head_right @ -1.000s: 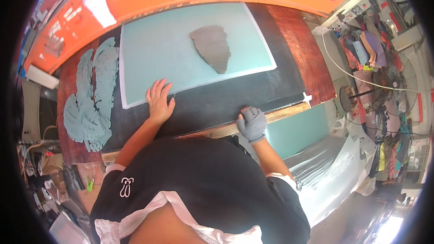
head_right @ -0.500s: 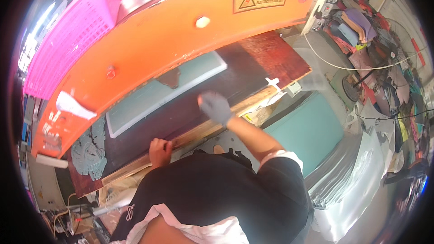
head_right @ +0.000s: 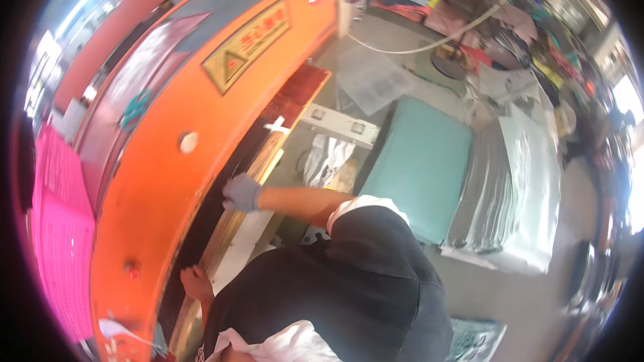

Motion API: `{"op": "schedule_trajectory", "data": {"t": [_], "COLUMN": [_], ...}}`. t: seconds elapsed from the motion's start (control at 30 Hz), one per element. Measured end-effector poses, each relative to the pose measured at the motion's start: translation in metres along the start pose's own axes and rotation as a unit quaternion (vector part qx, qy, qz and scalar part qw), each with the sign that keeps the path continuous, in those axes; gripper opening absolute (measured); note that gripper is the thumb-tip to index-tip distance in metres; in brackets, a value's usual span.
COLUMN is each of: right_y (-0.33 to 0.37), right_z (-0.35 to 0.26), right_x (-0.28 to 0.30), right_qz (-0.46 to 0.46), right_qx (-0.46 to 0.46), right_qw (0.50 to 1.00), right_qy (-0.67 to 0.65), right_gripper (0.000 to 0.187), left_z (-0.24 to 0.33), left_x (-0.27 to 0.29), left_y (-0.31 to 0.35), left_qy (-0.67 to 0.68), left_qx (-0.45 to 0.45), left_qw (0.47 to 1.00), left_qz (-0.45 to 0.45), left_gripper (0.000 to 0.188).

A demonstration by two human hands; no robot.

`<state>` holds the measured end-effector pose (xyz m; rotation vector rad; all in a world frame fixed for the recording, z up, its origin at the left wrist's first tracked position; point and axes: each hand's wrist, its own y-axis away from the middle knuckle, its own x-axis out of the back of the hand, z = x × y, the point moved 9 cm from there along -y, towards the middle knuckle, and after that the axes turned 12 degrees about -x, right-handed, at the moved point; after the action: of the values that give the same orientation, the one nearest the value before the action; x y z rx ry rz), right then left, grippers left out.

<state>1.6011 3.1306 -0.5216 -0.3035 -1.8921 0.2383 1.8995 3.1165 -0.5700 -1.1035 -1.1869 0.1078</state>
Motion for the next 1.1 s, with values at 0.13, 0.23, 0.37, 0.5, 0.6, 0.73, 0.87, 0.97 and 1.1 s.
{"op": "schedule_trajectory", "data": {"t": [0.13,0.23,0.37,0.5,0.6,0.73,0.87,0.97,1.1], "right_y": [0.109,0.125,0.112,0.101,0.102,0.126,0.190,0.286,0.403], "right_z": [0.019,0.027,0.023,0.024,0.022,0.020,0.017,0.006,-0.032], "right_x": [-0.010,-0.018,-0.021,-0.023,-0.016,-0.010,-0.001,0.028,0.052], "right_qz": [0.085,0.090,0.095,-0.006,-0.031,-0.003,0.057,0.200,0.230], "right_qx": [0.056,0.074,0.068,-0.009,-0.035,-0.033,-0.002,0.055,0.094], "right_qw": [0.995,0.993,0.993,0.997,0.993,0.993,0.998,0.977,0.969], "right_qy": [0.015,-0.007,0.016,0.083,0.110,0.110,0.033,-0.048,-0.016], "right_gripper": [0.030,0.031,0.035,0.039,0.041,0.038,0.038,0.038,0.031], "left_z": [0.062,0.068,0.045,0.035,0.044,0.056,0.098,0.144,0.199], "left_x": [0.014,0.015,0.002,-0.006,-0.003,0.011,0.056,0.110,0.181], "left_y": [0.075,0.085,0.073,0.065,0.058,0.073,0.119,0.162,0.229], "left_qy": [0.006,0.019,0.024,0.055,0.086,0.082,0.056,0.035,0.065], "left_qx": [0.004,0.002,0.023,0.042,0.004,0.018,0.010,0.024,0.047], "left_qw": [1.000,1.000,0.998,0.994,0.995,0.994,0.997,0.999,0.992], "left_qz": [-0.023,-0.023,-0.057,-0.081,-0.059,-0.074,-0.060,-0.021,-0.101], "left_gripper": [0.024,0.025,0.027,0.029,0.030,0.032,0.028,0.021,0.025]}}
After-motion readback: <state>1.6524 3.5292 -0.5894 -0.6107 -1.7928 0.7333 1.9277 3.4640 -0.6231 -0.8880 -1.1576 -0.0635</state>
